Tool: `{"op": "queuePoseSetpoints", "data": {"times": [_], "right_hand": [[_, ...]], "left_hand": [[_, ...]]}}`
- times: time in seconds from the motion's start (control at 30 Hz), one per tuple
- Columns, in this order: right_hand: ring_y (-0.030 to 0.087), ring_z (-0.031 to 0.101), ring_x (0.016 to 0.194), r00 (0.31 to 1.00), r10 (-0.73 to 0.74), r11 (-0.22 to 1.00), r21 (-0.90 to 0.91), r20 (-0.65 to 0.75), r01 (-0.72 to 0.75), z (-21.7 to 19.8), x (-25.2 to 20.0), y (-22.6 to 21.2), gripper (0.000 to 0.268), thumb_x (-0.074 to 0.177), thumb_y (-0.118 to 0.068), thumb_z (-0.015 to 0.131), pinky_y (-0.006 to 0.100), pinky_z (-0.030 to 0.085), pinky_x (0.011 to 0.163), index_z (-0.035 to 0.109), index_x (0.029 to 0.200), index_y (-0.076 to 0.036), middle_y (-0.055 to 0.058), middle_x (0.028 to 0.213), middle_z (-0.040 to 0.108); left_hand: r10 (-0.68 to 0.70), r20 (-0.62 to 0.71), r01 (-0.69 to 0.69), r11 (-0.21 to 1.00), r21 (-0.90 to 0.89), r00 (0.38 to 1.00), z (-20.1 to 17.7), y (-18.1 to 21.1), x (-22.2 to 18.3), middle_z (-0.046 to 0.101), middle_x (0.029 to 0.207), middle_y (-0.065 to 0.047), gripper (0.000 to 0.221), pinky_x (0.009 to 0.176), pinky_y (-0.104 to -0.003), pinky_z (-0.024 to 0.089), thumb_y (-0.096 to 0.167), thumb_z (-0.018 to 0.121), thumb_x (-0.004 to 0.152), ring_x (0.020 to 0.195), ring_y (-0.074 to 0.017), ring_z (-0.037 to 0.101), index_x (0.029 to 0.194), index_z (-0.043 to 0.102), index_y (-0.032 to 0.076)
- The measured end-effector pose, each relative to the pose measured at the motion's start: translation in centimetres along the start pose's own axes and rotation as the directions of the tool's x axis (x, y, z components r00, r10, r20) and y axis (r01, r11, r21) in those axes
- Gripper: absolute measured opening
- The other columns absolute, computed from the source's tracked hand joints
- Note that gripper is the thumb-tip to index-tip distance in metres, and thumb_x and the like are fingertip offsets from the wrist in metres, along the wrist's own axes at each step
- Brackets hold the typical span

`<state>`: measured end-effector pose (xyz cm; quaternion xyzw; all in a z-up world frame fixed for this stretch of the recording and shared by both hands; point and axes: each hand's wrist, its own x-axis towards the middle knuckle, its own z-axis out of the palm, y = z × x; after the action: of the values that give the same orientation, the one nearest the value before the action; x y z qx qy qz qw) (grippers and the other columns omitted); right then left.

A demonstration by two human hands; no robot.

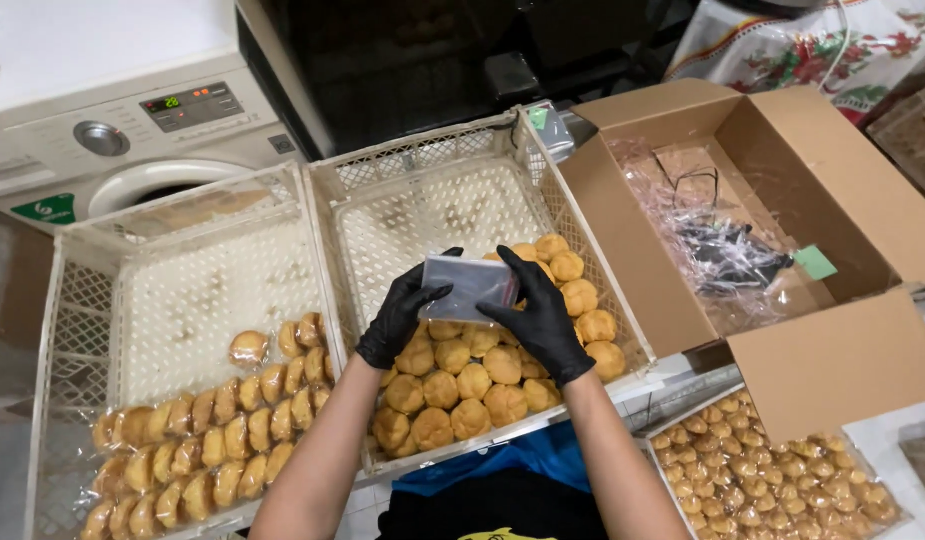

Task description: The person is individually bagging small pastries from a plastic tray and placing the bagged items into a cardboard box.

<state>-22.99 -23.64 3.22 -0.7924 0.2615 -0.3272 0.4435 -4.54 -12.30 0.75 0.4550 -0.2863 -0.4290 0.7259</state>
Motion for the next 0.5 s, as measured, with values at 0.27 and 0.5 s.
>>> {"op": "queuePoseSetpoints", "data": {"times": [0.27, 0.5], "right_hand": [[0.024, 0.074, 0.098, 0.952, -0.207, 0.978, -0.071, -0.223, 0.196, 0.2, -0.1, 2.1, 0.034, 0.091, -0.01, 0.08, 0.035, 0.062, 0.082, 0.076, 0.123, -0.02, 0.008, 0.131, 0.07], [0.022, 0.074, 0.099, 0.878, -0.478, 0.752, -0.523, -0.015, 0.401, 0.8, -0.4, 2.6, 0.019, 0.092, -0.018, 0.074, 0.034, 0.062, 0.081, 0.076, 0.11, -0.022, -0.001, 0.117, 0.073]], "left_hand": [[0.008, -0.164, 0.015, 0.99, 0.137, 0.986, 0.1, 0.7, 0.5, 0.076, 0.104, -0.006, 0.046, 0.091, -0.035, 0.058, 0.009, 0.081, 0.08, 0.094, -0.0118, 0.069, 0.125, 0.073, 0.007], [0.19, -0.158, -0.078, 0.842, 0.534, 0.969, 2.5, 3.4, -1.2, 0.052, 0.156, -0.013, 0.087, 0.128, -0.045, 0.02, 0.017, 0.091, 0.078, 0.152, -0.0285, 0.033, 0.154, 0.049, 0.013]]}}
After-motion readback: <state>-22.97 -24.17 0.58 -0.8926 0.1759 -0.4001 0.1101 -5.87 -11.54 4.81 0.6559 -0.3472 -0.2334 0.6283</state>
